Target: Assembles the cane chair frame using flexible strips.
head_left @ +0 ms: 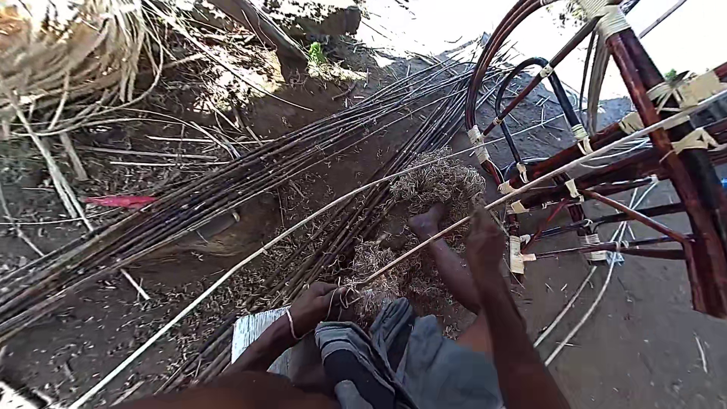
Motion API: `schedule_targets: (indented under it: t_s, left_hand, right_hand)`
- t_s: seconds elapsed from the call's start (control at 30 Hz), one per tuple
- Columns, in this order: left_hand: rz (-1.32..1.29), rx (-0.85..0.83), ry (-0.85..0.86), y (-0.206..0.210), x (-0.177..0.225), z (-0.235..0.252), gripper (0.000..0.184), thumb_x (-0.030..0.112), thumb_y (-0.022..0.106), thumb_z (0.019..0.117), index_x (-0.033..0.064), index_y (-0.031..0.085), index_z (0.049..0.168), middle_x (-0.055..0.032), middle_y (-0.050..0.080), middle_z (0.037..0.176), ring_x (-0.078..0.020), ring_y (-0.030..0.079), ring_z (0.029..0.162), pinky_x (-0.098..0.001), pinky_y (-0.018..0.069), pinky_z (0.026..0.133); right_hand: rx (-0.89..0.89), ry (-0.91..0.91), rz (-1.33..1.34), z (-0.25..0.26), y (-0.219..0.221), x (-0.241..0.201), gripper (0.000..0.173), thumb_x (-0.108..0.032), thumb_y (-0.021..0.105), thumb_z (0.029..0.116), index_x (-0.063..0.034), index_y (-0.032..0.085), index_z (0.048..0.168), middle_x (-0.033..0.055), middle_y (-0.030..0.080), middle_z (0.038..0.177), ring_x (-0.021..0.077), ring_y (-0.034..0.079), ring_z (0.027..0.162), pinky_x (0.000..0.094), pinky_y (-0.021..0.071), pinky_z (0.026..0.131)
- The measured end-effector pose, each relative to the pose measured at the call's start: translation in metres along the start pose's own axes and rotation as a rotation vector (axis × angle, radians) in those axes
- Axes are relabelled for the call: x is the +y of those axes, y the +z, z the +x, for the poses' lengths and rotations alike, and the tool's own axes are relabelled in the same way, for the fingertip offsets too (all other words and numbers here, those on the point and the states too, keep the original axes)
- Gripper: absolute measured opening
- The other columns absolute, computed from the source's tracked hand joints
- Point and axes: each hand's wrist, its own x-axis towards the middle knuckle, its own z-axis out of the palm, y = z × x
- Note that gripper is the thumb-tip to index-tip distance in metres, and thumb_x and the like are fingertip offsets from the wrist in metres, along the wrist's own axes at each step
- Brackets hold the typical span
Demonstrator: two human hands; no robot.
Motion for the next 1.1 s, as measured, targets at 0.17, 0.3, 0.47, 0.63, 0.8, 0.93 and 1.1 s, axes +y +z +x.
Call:
schedule_targets:
  t_s: [0.17, 0.3, 0.47, 0.63, 0.8, 0.93, 1.1]
  left_hand:
    - [0.083, 0.021, 0.000, 0.003, 0.006, -0.012, 0.025, 0.021, 0.050, 0.0949, 0.0169, 0.063, 0.074, 0.0130, 0.058, 0.063, 0.0028, 0.055, 0.059, -0.0182, 0.0493, 0.061]
    - [0.017, -0.015, -0.005, -0.001, -0.004, -0.006, 0.031, 0.023, 0.050, 0.0963, 0.0184, 0.060, 0.068, 0.0129, 0.057, 0.059, 0.0029, 0.053, 0.053, -0.0184, 0.0464, 0.054]
    - [-0.098, -0.050, -0.055, -0.001, -0.005, -0.004, 0.032, 0.022, 0.048, 0.0953, 0.0198, 0.060, 0.066, 0.0110, 0.060, 0.058, 0.0022, 0.053, 0.051, -0.0173, 0.0448, 0.051]
    - [-0.049, -0.023, -0.120, 0.003, 0.012, -0.006, 0.034, 0.014, 0.044, 0.1047, 0.0100, 0.061, 0.075, 0.0065, 0.057, 0.063, -0.0022, 0.053, 0.056, -0.0211, 0.0465, 0.058]
    - [-0.072, -0.017, -0.144, 0.003, 0.013, -0.016, 0.031, 0.012, 0.047, 0.1009, 0.0127, 0.058, 0.072, 0.0082, 0.050, 0.054, -0.0009, 0.045, 0.045, -0.0189, 0.0401, 0.047]
    - [0.088, -0.074, 0.181, 0.005, 0.002, -0.002, 0.026, 0.028, 0.072, 0.0838, 0.0097, 0.070, 0.102, 0.0073, 0.071, 0.082, 0.0010, 0.065, 0.073, -0.0208, 0.0567, 0.072]
    - [0.647, 0.308, 0.464, 0.018, -0.012, -0.021, 0.030, 0.030, 0.064, 0.0894, 0.0018, 0.074, 0.091, -0.0119, 0.072, 0.078, -0.0245, 0.071, 0.070, -0.0499, 0.0570, 0.067]
  right_hand:
    - [-0.611, -0.211, 0.465, -0.130, 0.079, -0.092, 0.039, -0.014, 0.053, 0.1009, -0.0225, 0.069, 0.135, 0.0115, 0.077, 0.101, 0.0337, 0.074, 0.091, 0.0576, 0.0572, 0.077]
    - [-0.395, -0.029, 0.717, 0.011, 0.026, 0.030, 0.035, -0.016, 0.046, 0.1090, -0.0094, 0.062, 0.140, 0.0125, 0.073, 0.097, 0.0216, 0.067, 0.075, 0.0441, 0.0569, 0.071]
    - [0.085, 0.299, 0.588, 0.224, -0.045, 0.198, 0.035, -0.023, 0.044, 0.1085, -0.0143, 0.057, 0.140, 0.0107, 0.064, 0.106, 0.0159, 0.056, 0.072, 0.0389, 0.0494, 0.065]
    - [-0.081, -0.070, 0.293, -0.012, 0.060, 0.018, 0.036, -0.020, 0.052, 0.1058, -0.0101, 0.058, 0.139, 0.0220, 0.070, 0.105, 0.0424, 0.070, 0.089, 0.0629, 0.0567, 0.072]
    - [-0.541, -0.178, 0.490, -0.145, 0.089, -0.098, 0.037, -0.014, 0.054, 0.1019, -0.0232, 0.070, 0.133, 0.0118, 0.077, 0.104, 0.0339, 0.074, 0.090, 0.0567, 0.0576, 0.076]
    - [-0.580, -0.224, 0.666, -0.118, 0.086, -0.059, 0.033, -0.016, 0.054, 0.1039, -0.0187, 0.070, 0.132, 0.0135, 0.076, 0.100, 0.0325, 0.073, 0.092, 0.0565, 0.0571, 0.084]
    - [-0.728, -0.280, 0.688, -0.118, 0.077, -0.061, 0.043, -0.013, 0.045, 0.1059, -0.0201, 0.061, 0.145, 0.0151, 0.074, 0.118, 0.0326, 0.071, 0.108, 0.0559, 0.0535, 0.097]
